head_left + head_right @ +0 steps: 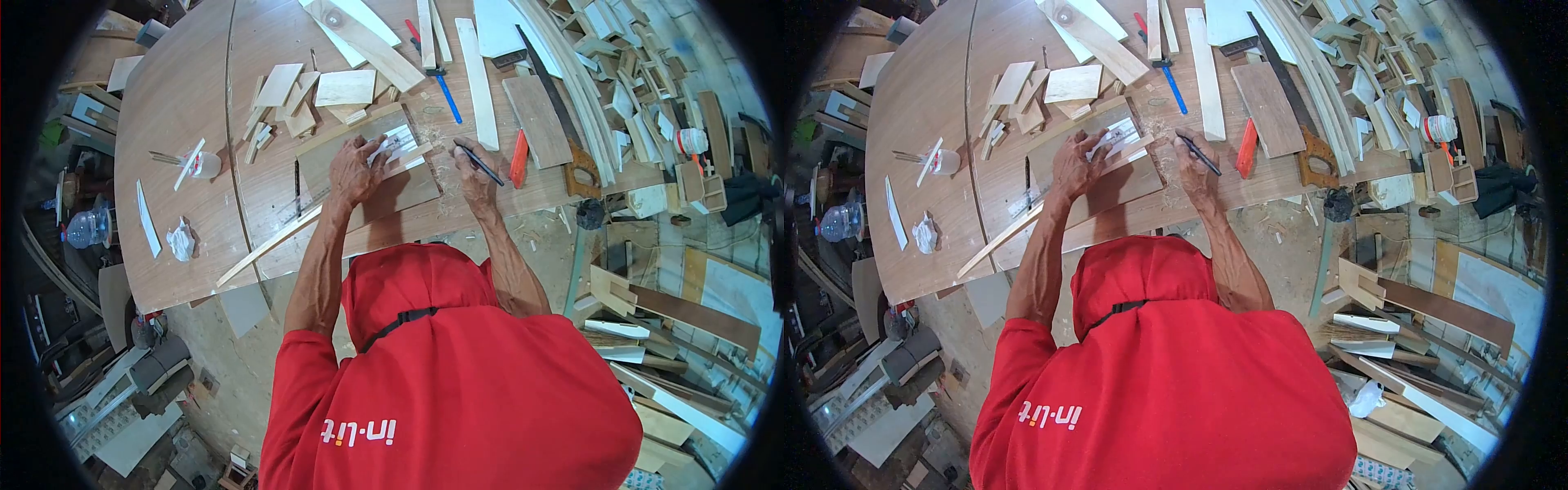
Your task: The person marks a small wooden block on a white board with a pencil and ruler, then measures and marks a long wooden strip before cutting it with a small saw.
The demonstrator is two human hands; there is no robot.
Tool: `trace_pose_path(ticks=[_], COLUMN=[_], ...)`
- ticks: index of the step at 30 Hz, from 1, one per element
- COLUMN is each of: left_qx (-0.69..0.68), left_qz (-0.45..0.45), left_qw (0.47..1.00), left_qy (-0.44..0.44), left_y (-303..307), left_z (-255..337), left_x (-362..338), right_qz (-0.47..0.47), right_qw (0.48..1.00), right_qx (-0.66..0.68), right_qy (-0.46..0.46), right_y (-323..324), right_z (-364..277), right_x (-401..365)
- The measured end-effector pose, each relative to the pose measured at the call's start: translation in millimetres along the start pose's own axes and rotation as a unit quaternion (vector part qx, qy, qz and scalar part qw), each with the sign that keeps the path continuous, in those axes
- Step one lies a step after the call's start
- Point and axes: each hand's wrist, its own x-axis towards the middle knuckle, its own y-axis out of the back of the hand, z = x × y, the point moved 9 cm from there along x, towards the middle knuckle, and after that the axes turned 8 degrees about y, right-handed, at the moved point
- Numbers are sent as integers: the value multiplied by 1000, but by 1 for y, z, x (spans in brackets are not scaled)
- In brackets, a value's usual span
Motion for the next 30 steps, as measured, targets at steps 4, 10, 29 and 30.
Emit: trace_pose_path(ticks=[4,10,29,30], left_qx=[34,106,129,138], left_qz=[24,65,207,223], left_qw=[999,988,967,959], left_qy=[-35,-96,81,106], left_y=[13,27,92,94], left_z=[-10,-33,-190,-202], left_x=[8,22,6,5], right_qz=[17,-17,-57,-56], right_qw=[996,998,981,981], right_qx=[30,-23,-174,-176], right_qy=[-78,-52,59,58], right_y=[0,-6,-15,-16], right_z=[8,4,-9,-10], right_x=[-2,1,10,10])
